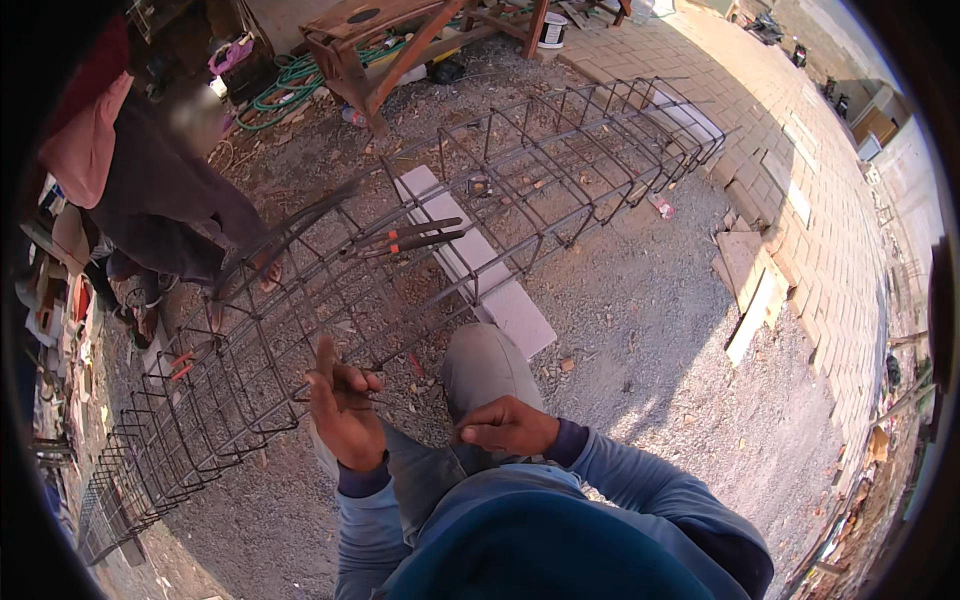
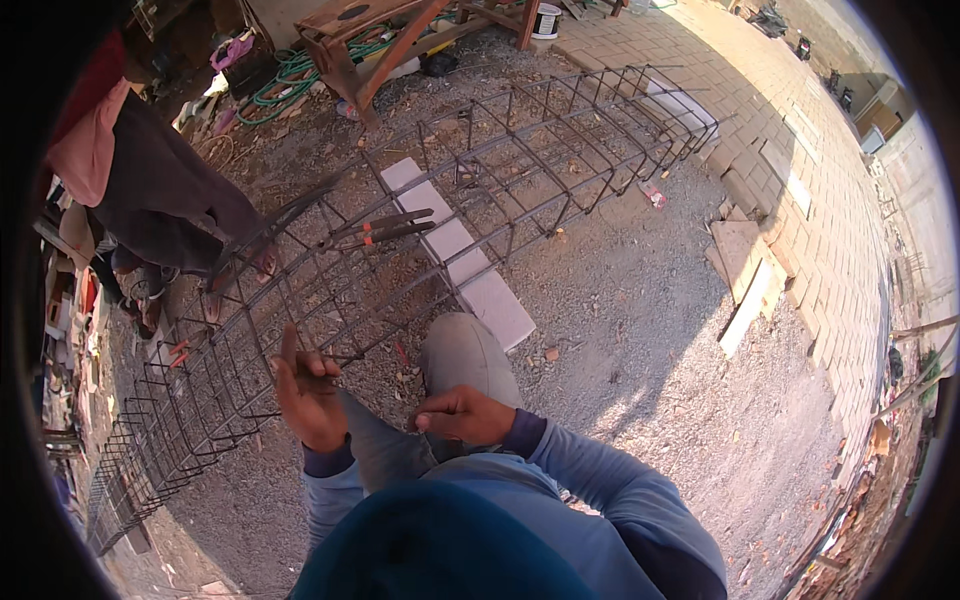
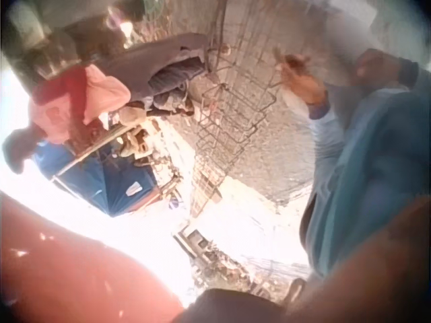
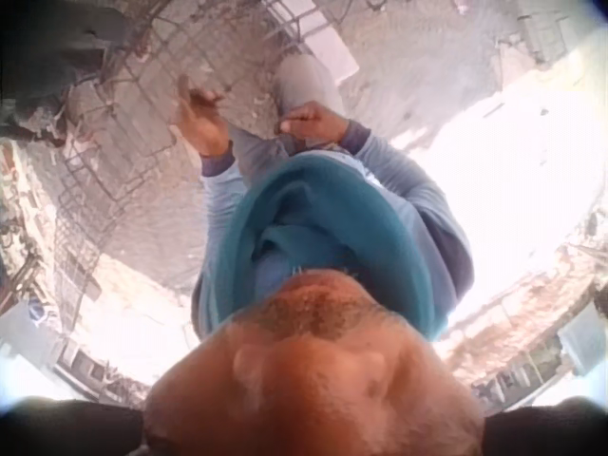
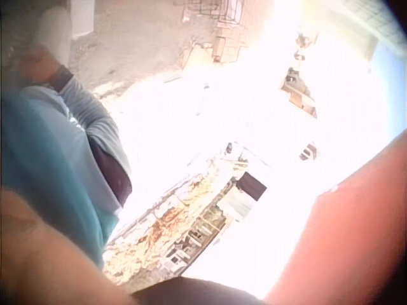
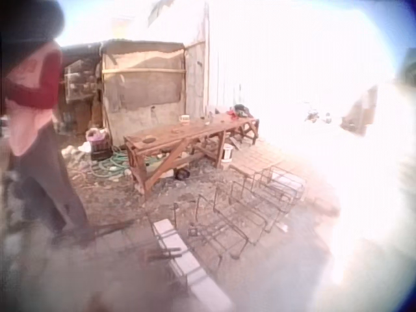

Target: The person uses pliers to twist and cut wire to secure metal rods into a rectangular rebar frame.

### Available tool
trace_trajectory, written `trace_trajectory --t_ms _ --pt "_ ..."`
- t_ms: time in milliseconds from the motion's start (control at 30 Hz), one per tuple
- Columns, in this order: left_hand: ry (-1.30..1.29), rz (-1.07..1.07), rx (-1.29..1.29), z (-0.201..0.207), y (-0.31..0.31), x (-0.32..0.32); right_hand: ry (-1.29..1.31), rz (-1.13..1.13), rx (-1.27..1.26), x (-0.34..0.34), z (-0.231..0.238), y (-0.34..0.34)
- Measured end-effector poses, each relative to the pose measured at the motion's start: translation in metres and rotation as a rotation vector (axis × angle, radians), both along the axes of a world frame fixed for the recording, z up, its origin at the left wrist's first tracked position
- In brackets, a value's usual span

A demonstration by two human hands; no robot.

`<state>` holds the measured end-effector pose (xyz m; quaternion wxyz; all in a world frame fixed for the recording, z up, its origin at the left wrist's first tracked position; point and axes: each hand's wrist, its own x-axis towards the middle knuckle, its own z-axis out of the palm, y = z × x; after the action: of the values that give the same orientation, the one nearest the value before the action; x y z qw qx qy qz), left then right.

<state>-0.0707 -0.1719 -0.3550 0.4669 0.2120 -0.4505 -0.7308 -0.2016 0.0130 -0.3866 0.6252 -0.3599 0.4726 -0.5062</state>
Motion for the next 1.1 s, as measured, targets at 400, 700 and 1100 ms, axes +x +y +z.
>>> trace_trajectory --t_ms 400,700,1100 --pt "-0.545 -0.415 -0.117 -0.069 0.016 -0.02 0.826 -0.529 -0.1 -0.022 0.011 -0.064" --pt "-1.075 0.089 -0.913 -0.116 -0.053 -0.039 1.558 -0.242 -0.238 -0.1 -0.019 -0.14" --pt "-0.979 0.067 -0.649 -0.182 -0.009 -0.063 1.833 0.396 -0.272 -0.096 -0.042 -0.199"
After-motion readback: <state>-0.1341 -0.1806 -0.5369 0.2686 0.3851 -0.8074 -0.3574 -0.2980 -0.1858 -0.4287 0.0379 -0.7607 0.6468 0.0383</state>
